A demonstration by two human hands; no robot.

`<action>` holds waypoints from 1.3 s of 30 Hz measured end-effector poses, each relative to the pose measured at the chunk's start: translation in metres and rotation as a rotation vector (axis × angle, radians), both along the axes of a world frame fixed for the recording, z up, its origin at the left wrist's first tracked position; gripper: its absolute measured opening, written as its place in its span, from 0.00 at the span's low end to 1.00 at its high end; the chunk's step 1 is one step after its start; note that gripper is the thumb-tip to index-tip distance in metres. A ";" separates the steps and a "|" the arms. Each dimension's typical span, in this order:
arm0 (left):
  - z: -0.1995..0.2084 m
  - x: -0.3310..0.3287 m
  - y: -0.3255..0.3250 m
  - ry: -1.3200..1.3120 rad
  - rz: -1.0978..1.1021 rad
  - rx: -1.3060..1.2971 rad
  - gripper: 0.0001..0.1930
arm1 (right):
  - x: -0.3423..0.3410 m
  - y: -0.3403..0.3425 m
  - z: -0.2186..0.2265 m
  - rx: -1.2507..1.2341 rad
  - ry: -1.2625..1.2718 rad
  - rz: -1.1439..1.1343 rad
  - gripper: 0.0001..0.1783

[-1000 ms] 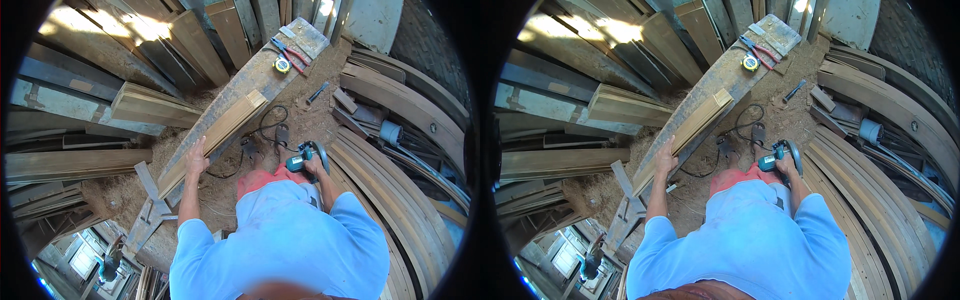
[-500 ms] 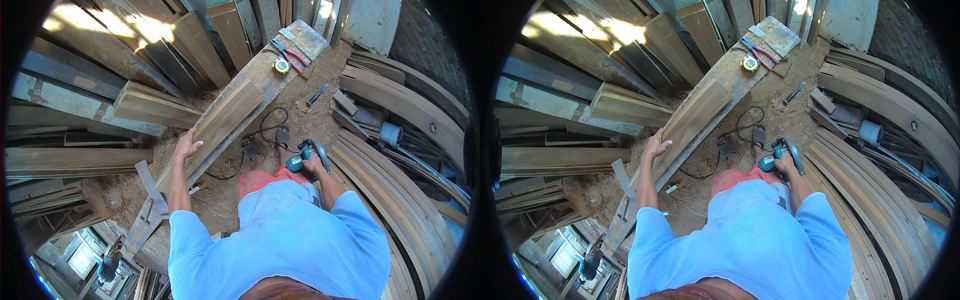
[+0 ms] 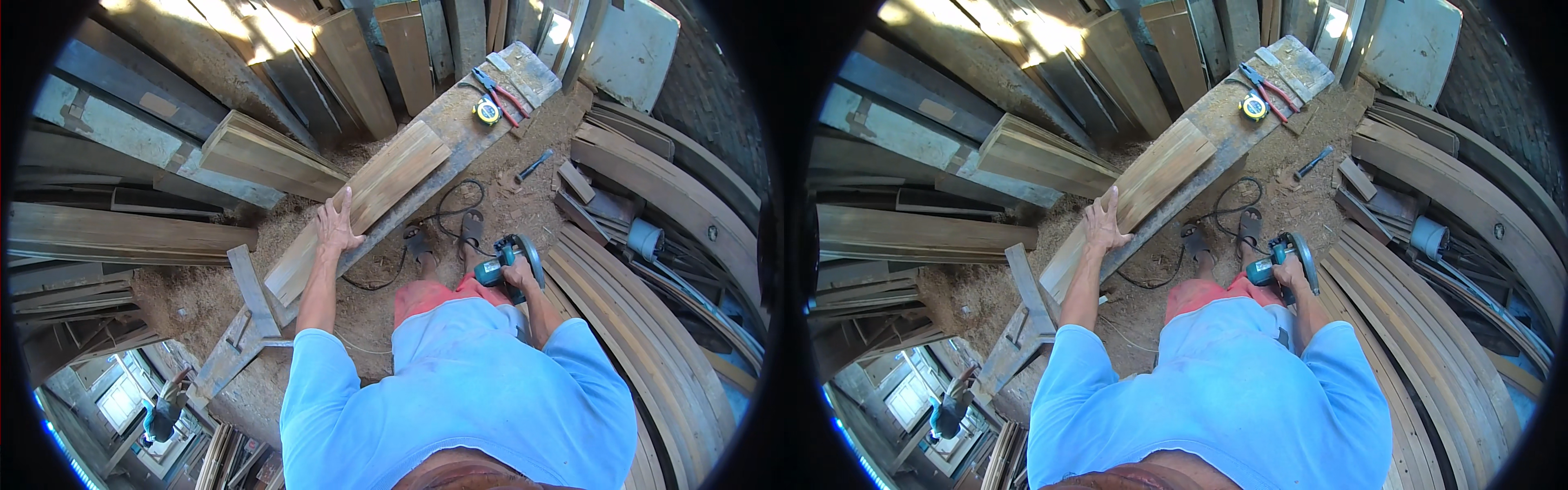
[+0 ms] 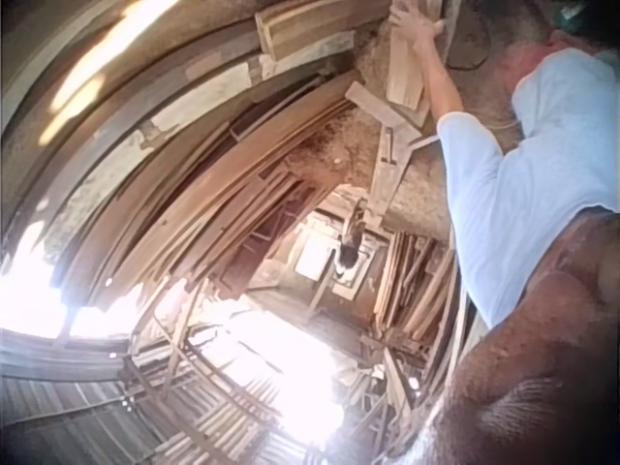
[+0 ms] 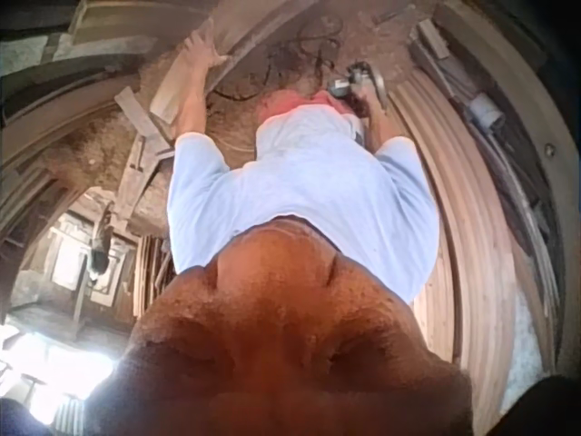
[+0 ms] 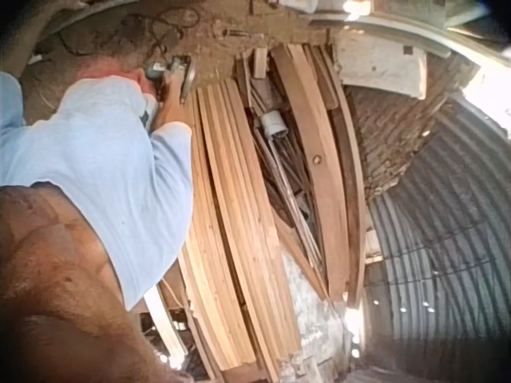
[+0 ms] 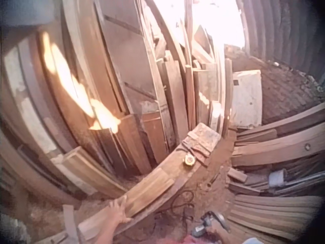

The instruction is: The person measures, marks, and cuts a wooden plank using a tape measure, a chisel, and a circular saw on a workbench in a wood shop.

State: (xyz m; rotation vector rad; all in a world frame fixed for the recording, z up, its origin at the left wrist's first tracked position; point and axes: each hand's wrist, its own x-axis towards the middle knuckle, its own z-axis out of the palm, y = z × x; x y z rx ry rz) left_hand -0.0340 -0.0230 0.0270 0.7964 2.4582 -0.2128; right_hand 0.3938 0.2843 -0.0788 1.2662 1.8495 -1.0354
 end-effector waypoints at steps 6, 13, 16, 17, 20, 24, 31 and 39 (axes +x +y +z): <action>-0.002 -0.001 -0.006 -0.025 0.051 -0.008 0.74 | -0.016 -0.005 0.012 0.029 0.009 0.047 0.23; 0.005 -0.003 -0.001 -0.059 0.075 -0.014 0.73 | -0.021 -0.003 0.017 -0.011 0.037 0.079 0.24; -0.005 0.011 -0.022 0.049 0.112 0.040 0.70 | -0.028 -0.005 0.017 0.023 0.080 0.120 0.21; -0.007 0.022 -0.031 0.092 0.137 0.063 0.68 | -0.024 -0.006 0.011 0.051 0.071 0.134 0.21; -0.010 0.051 -0.058 0.134 0.272 0.086 0.64 | -0.027 -0.008 0.003 0.035 0.058 0.182 0.19; -0.011 0.058 -0.100 0.193 0.304 0.134 0.63 | -0.028 -0.017 -0.005 -0.022 0.115 0.177 0.15; 0.016 0.021 -0.101 -0.033 0.329 0.076 0.66 | -0.031 -0.024 -0.019 -0.089 0.186 0.173 0.05; 0.020 0.035 -0.108 0.129 0.352 0.144 0.61 | -0.077 -0.038 0.026 -0.025 0.122 0.350 0.17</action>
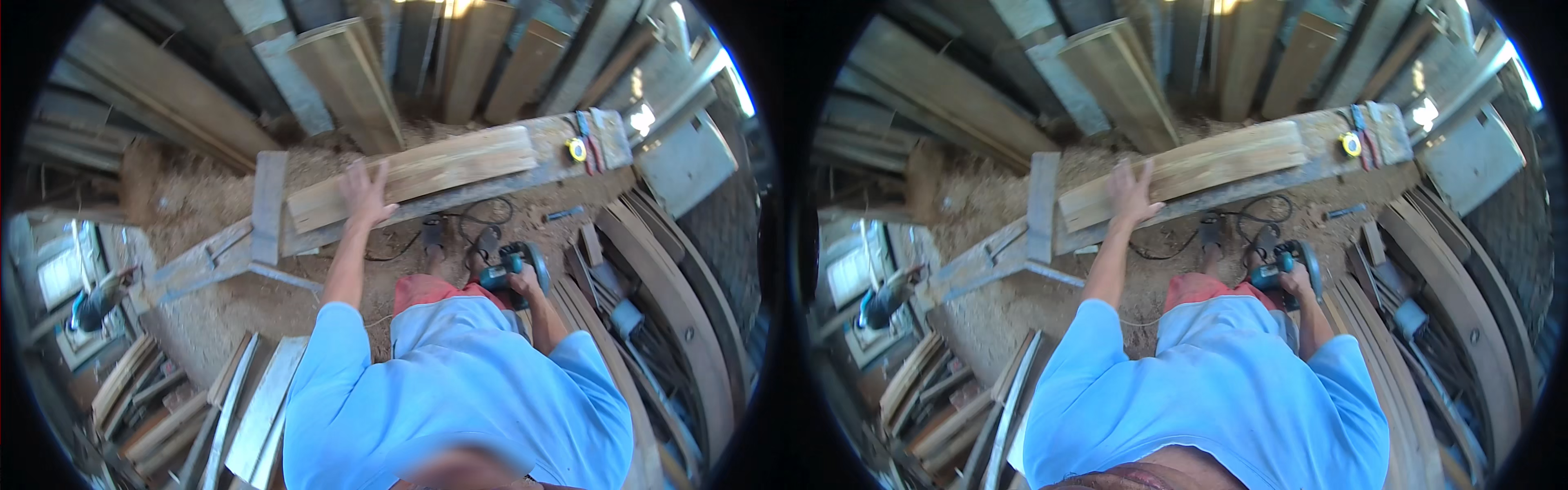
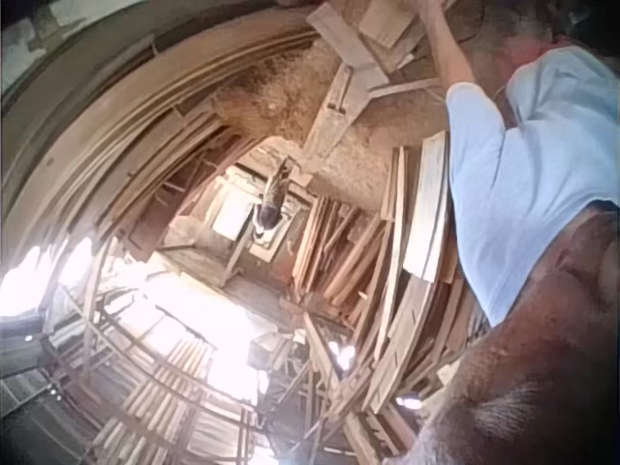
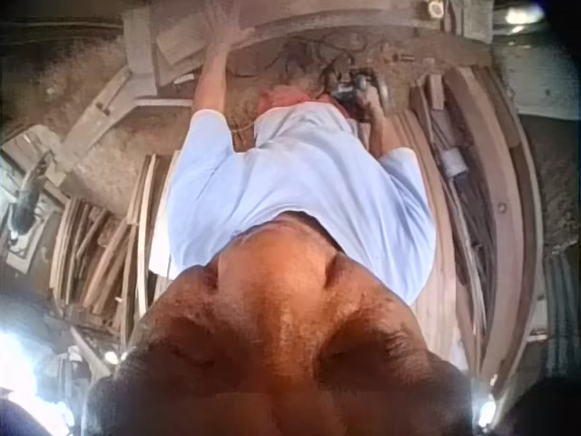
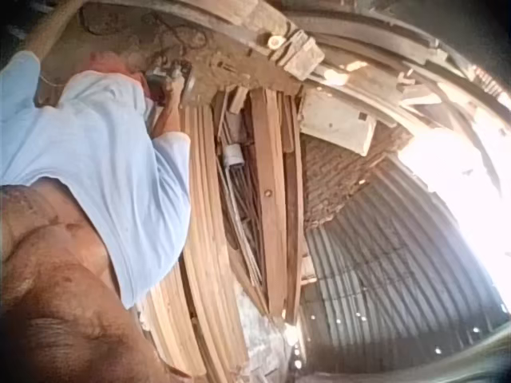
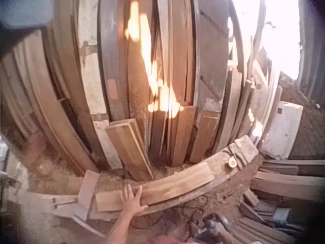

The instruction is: The person measures, marks, and cuts a wooden plank using a tape measure, a chisel, and a circular saw on a workbench in a wood shop.

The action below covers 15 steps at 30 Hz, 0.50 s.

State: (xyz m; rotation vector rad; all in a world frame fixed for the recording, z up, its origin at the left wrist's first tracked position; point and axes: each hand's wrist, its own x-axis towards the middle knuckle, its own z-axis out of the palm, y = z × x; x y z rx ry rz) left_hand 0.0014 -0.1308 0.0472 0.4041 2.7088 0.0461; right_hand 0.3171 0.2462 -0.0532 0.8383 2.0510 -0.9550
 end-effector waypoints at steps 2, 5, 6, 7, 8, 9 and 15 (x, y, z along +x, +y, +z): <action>-0.020 0.034 -0.038 0.145 0.283 0.196 0.57 | 0.002 -0.006 -0.007 0.051 0.047 0.041 0.18; -0.016 0.094 -0.113 0.427 0.827 0.092 0.40 | 0.000 -0.014 -0.004 0.047 0.033 0.038 0.20; -0.030 0.123 -0.151 0.575 1.003 0.005 0.39 | 0.004 -0.015 -0.009 0.054 0.014 0.034 0.20; -0.025 0.137 -0.172 0.504 1.140 -0.206 0.42 | 0.008 -0.016 -0.015 0.073 -0.011 0.016 0.20; -0.037 0.150 -0.192 0.498 1.324 -0.372 0.39 | 0.010 -0.016 -0.021 0.082 -0.030 0.014 0.21; -0.053 0.163 -0.213 0.492 1.514 -0.553 0.37 | 0.004 -0.018 -0.019 0.071 -0.073 0.030 0.22; -0.092 0.153 -0.317 0.121 2.002 1.365 0.13 | -0.017 -0.024 0.004 0.044 0.003 0.065 0.21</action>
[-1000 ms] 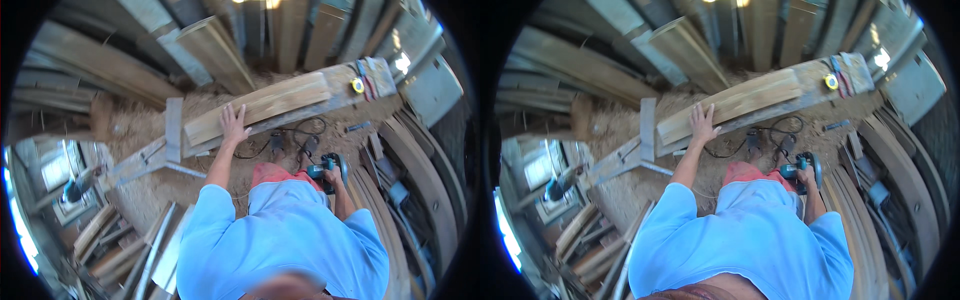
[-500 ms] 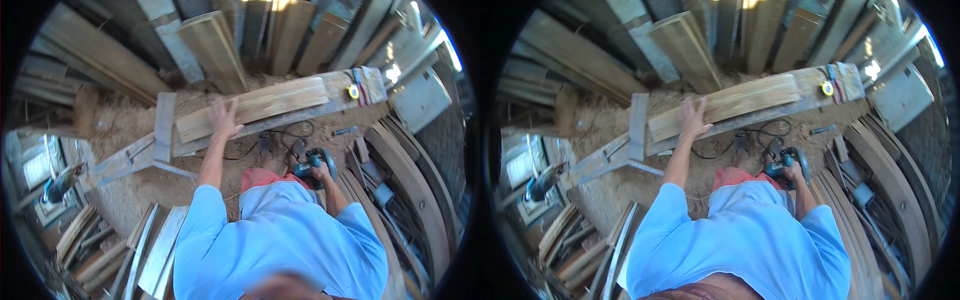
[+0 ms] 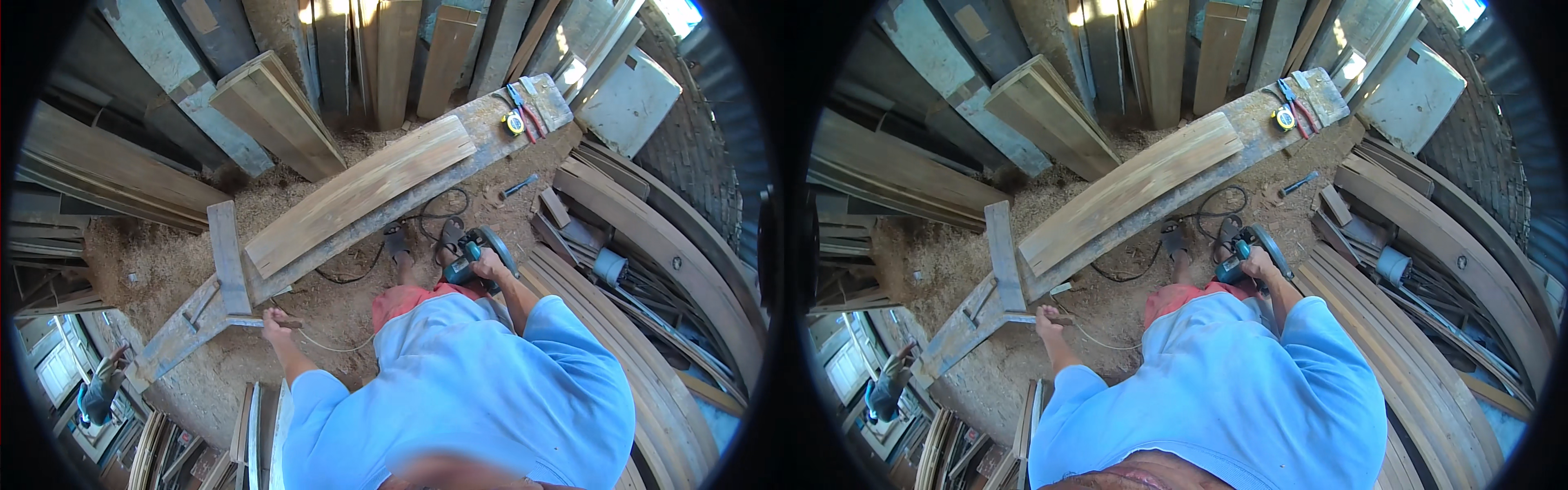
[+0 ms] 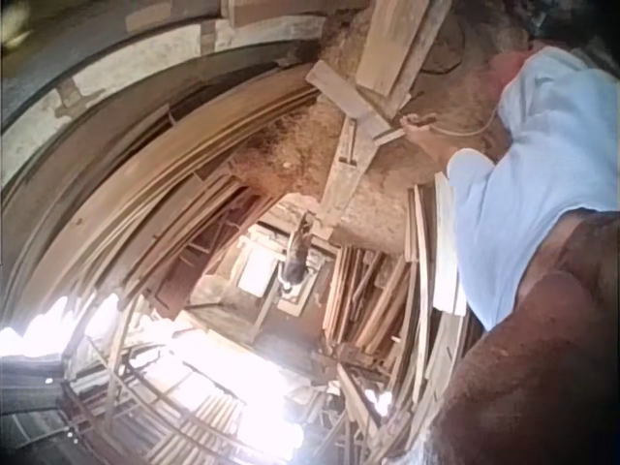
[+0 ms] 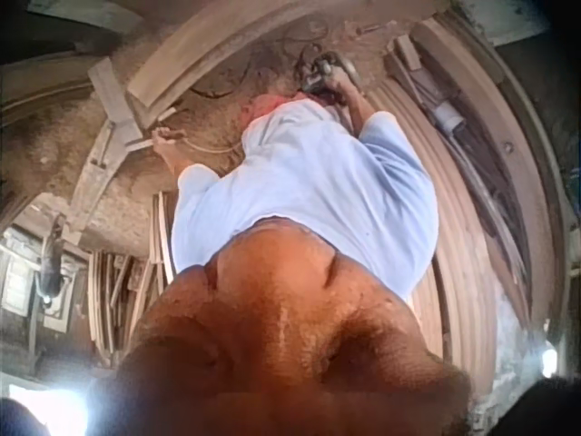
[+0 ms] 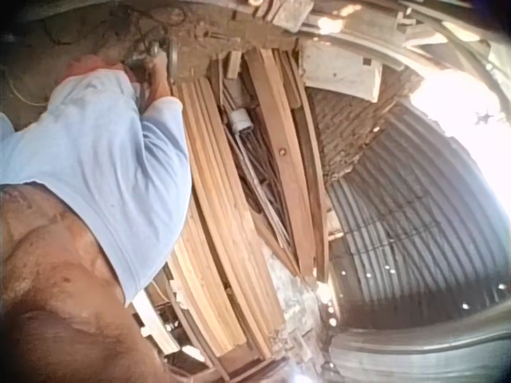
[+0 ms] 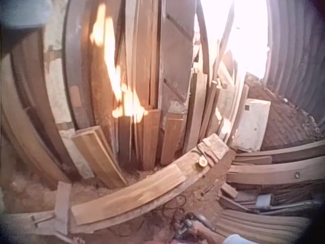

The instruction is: The person measures, marks, and cuts a wooden plank using a tape measure, a chisel, and a circular saw on a workbench in a wood shop.

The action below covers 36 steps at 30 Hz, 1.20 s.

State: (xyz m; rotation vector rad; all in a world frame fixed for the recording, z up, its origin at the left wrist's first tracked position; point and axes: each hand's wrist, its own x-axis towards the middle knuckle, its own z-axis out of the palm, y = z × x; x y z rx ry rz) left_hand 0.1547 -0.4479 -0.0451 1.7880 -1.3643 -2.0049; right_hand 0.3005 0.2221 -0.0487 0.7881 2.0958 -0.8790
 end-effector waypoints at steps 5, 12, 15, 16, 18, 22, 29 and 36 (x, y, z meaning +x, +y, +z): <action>0.056 -0.049 0.083 0.349 -0.114 -0.239 0.13 | 0.012 0.009 -0.008 0.056 0.032 0.008 0.18; 0.089 -0.085 0.175 0.423 -0.987 -1.078 0.26 | -0.003 0.015 -0.008 -0.054 0.007 -0.007 0.18; 0.125 -0.082 0.269 0.245 -1.335 -0.868 0.27 | -0.003 0.021 0.006 -0.080 0.026 -0.095 0.18; 0.122 -0.080 0.287 0.206 -1.436 -0.875 0.26 | -0.005 0.025 0.013 -0.090 0.019 -0.136 0.18; 0.101 -0.070 0.321 0.506 -1.480 -1.051 0.30 | -0.004 0.031 0.017 -0.114 0.048 -0.201 0.19; 0.089 -0.064 0.366 0.651 -1.871 -1.058 0.35 | -0.003 0.046 0.024 -0.146 0.131 -0.323 0.19; 0.044 -0.067 0.408 0.689 -2.163 -1.207 0.41 | -0.001 0.072 0.045 -0.192 0.234 -0.568 0.17; 0.036 -0.122 0.430 0.753 -2.189 -1.432 0.46 | -0.016 0.090 0.109 -0.262 0.462 -0.805 0.14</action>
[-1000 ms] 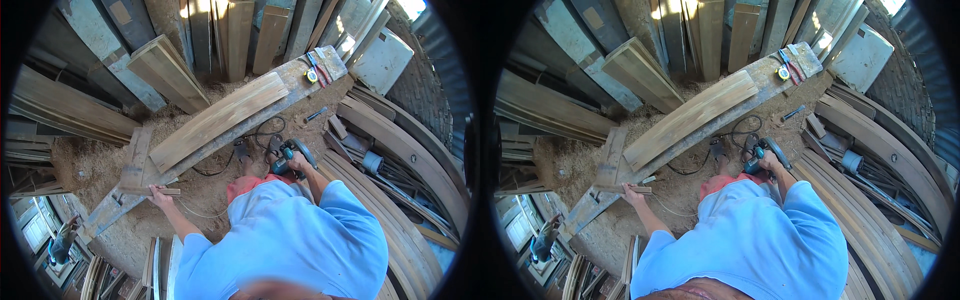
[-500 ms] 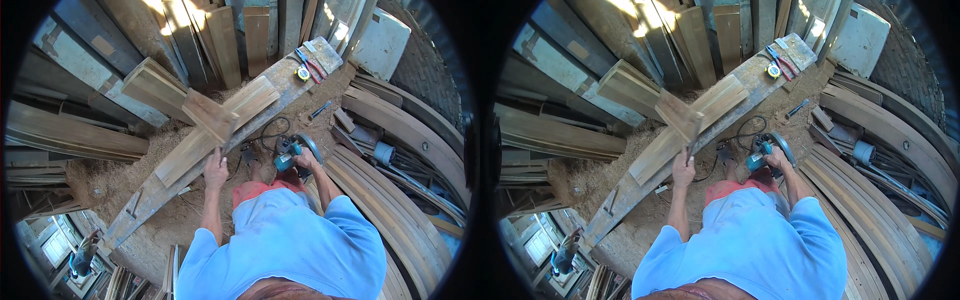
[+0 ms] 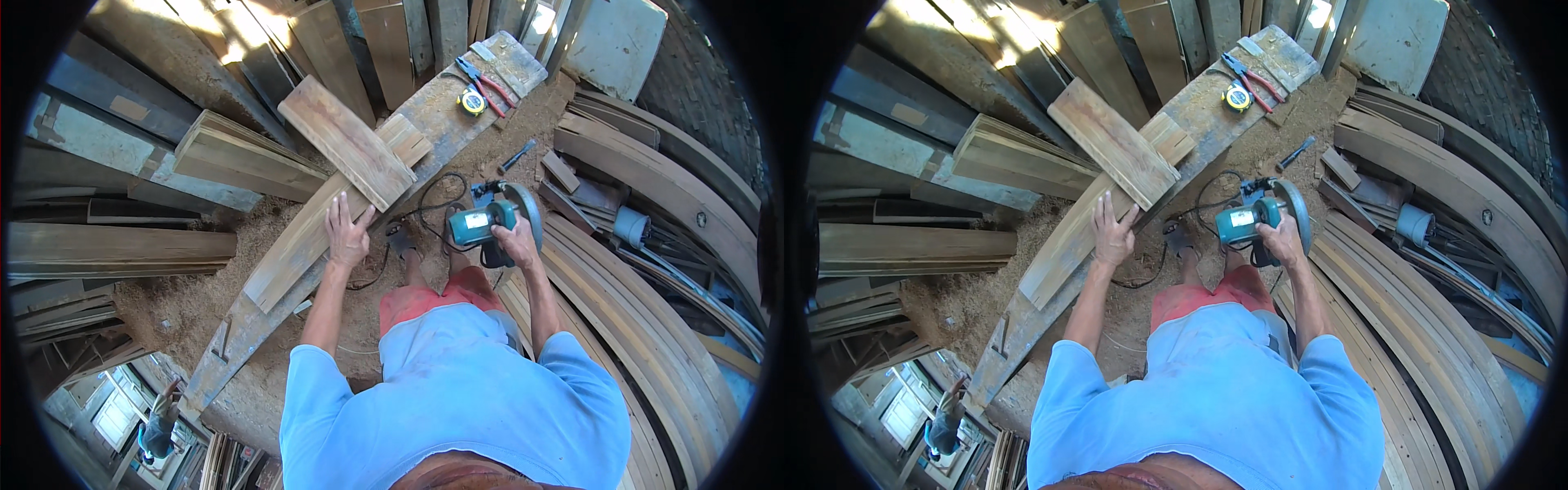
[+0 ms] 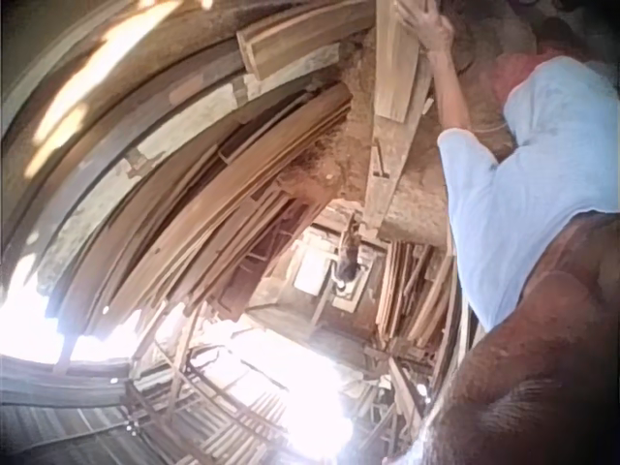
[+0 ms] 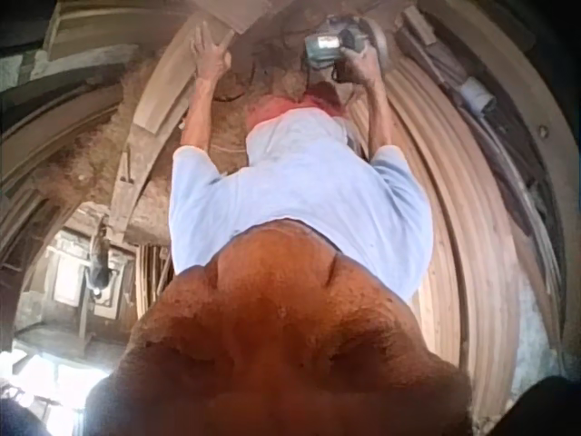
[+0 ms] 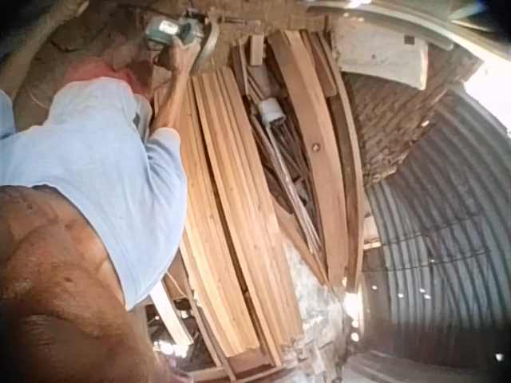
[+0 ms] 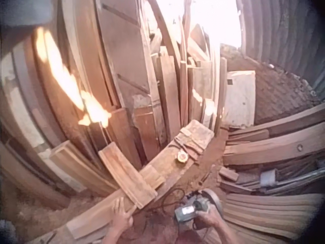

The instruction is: The person measures, marks, and cuts a wooden plank using a tape measure, a chisel, and a circular saw on a workbench in a wood shop.

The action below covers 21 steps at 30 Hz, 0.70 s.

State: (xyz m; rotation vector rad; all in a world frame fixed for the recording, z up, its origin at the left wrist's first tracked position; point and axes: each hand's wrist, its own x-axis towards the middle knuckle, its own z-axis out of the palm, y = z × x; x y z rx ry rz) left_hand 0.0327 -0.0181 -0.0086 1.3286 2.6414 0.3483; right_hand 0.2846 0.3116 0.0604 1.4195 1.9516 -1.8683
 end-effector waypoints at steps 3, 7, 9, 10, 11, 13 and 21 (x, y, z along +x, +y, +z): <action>-0.011 -0.023 0.005 -0.087 -0.062 -0.012 0.49 | -0.008 0.006 0.026 0.019 0.036 -0.087 0.14; -0.019 -0.023 0.009 -0.099 -0.069 -0.010 0.50 | -0.017 0.013 0.051 0.042 0.079 -0.141 0.15; -0.018 -0.021 0.012 -0.101 -0.063 -0.015 0.51 | -0.023 0.015 0.062 0.029 0.113 -0.170 0.16; -0.018 -0.021 0.013 -0.102 -0.062 -0.018 0.51 | -0.026 0.016 0.067 0.031 0.132 -0.173 0.17; -0.017 -0.022 0.014 -0.104 -0.060 -0.020 0.50 | -0.030 0.016 0.073 0.035 0.137 -0.168 0.17; -0.016 -0.021 0.014 -0.109 -0.060 -0.024 0.51 | -0.036 0.016 0.085 0.043 0.148 -0.156 0.17; -0.018 -0.021 0.015 -0.107 -0.061 -0.043 0.53 | -0.057 0.013 0.102 0.037 0.206 -0.079 0.18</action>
